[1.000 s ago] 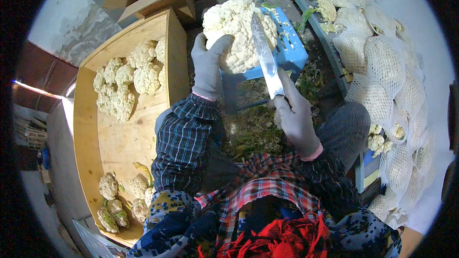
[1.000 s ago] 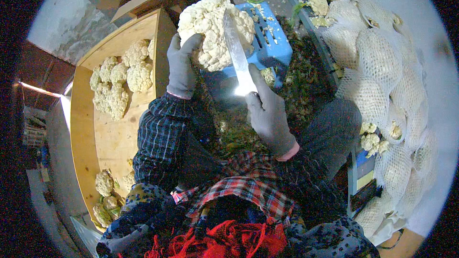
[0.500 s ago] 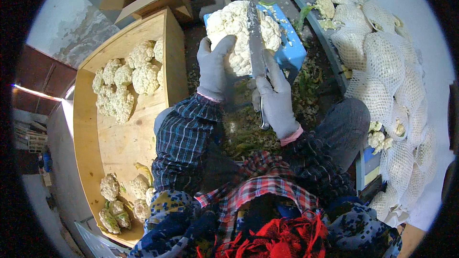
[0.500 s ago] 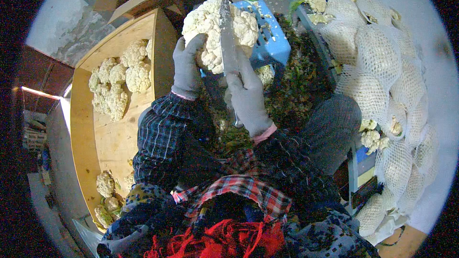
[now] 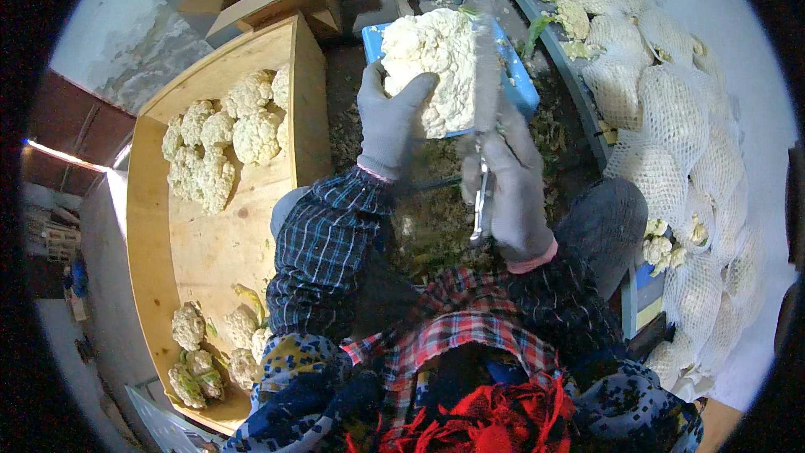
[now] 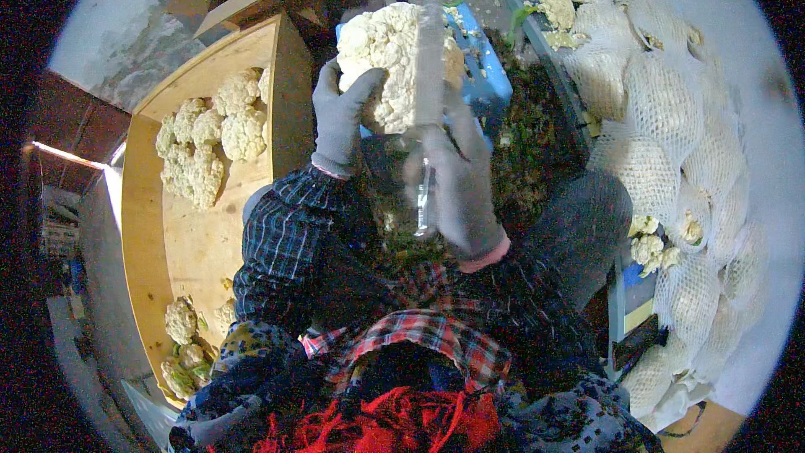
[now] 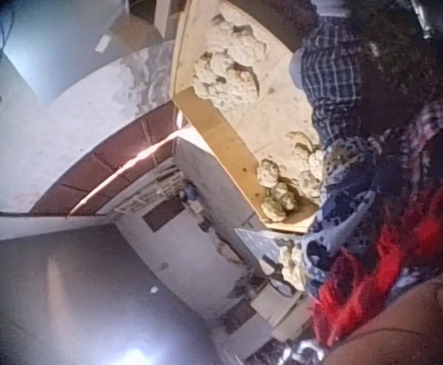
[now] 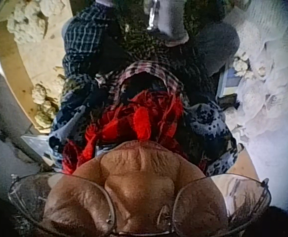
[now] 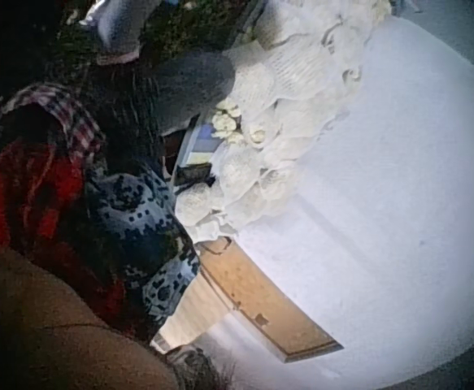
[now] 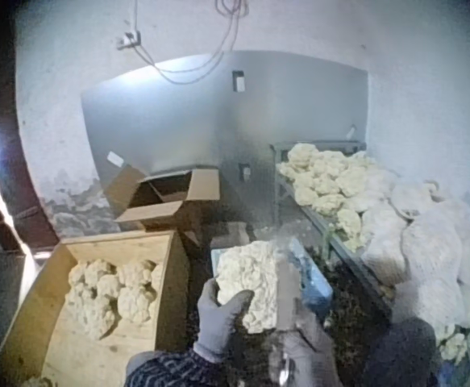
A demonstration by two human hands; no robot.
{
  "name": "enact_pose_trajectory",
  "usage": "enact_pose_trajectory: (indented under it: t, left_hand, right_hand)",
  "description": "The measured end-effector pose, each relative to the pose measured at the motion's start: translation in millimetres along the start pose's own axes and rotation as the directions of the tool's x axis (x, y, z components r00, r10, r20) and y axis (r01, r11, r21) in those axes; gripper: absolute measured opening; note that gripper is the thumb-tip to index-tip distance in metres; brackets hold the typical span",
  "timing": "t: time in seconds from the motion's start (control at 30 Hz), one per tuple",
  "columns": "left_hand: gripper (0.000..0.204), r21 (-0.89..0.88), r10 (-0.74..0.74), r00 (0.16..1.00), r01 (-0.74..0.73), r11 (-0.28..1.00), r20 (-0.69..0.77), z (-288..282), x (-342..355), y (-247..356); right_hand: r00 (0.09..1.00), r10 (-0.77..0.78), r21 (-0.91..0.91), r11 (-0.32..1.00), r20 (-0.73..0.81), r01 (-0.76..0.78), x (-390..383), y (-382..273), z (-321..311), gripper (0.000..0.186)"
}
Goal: The person trims cauliflower heads using a knife on a blue plastic stool, removing outer leaves and shaping the curds. Trimmed pieces are placed into a wooden crate while waste falls to the floor.
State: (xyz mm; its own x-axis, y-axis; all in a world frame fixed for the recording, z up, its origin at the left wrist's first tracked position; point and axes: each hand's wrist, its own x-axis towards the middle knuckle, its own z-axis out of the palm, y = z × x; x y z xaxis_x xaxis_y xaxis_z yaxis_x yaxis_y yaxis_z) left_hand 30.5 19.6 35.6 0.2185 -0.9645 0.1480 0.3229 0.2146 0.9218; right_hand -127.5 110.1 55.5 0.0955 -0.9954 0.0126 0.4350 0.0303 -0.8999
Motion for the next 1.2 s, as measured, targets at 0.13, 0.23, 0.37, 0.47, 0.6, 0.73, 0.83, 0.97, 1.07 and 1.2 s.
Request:
enact_pose_trajectory:
  t: [0.13,0.23,0.37,0.47,0.6,0.73,0.83,0.97,1.07,1.2]
  left_hand:
    - [0.048,-0.249,-0.112,0.993,0.115,0.962,0.029,-5.3,4.5,5.5]
    - [0.048,-0.457,-0.18,0.974,0.225,0.86,0.14,-11.3,10.5,5.4]
    - [0.053,-0.492,-0.106,0.969,0.206,0.846,0.223,-14.0,9.7,-0.6]
    - [0.054,-0.569,-0.156,0.959,0.268,0.777,0.238,-15.2,11.5,-1.3]
    - [0.054,-0.629,-0.145,0.959,0.269,0.729,0.242,-16.0,13.2,4.4]
    - [0.054,-0.599,-0.22,0.961,0.275,0.752,0.166,-13.8,10.3,13.1]
    - [0.054,-0.596,-0.198,0.964,0.264,0.758,0.175,-13.2,9.6,17.0]
    - [0.054,-0.594,-0.162,0.973,0.227,0.772,0.162,-17.5,10.6,8.5]
    - [0.052,-0.485,-0.139,0.988,0.151,0.861,0.062,-23.7,22.1,-2.4]
    - [0.044,-0.412,-0.028,0.99,-0.031,0.911,-0.137,-29.2,28.6,-13.2]
  right_hand:
    - [0.845,-0.534,-0.873,0.423,-0.023,0.244,1.1,6.6,-49.3,0.052]
    - [0.896,-0.437,-0.903,0.411,-0.075,0.125,1.6,7.5,-93.2,0.048]
    - [0.943,-0.249,-0.799,0.6,-0.221,-0.029,5.4,14.2,-119.6,0.048]
    - [0.937,-0.311,-0.845,0.533,-0.159,0.034,9.9,14.9,-120.1,0.055]
    - [0.885,-0.465,-0.999,0.028,0.019,0.036,21.1,9.7,-119.4,0.066]
    - [0.934,-0.336,-0.95,-0.313,0.119,0.008,32.4,5.6,-128.5,0.072]
    - [0.999,0.033,-0.902,-0.429,0.04,0.05,43.6,-3.8,-133.5,0.074]
    - [0.856,-0.491,-0.961,0.117,0.164,0.251,42.2,-16.4,-111.2,0.05]
    - [0.993,-0.09,-0.657,0.753,-0.075,0.018,8.3,-23.7,-79.9,0.047]
    - [0.979,0.2,-0.532,0.827,-0.022,-0.181,-39.5,-17.8,-49.1,0.053]
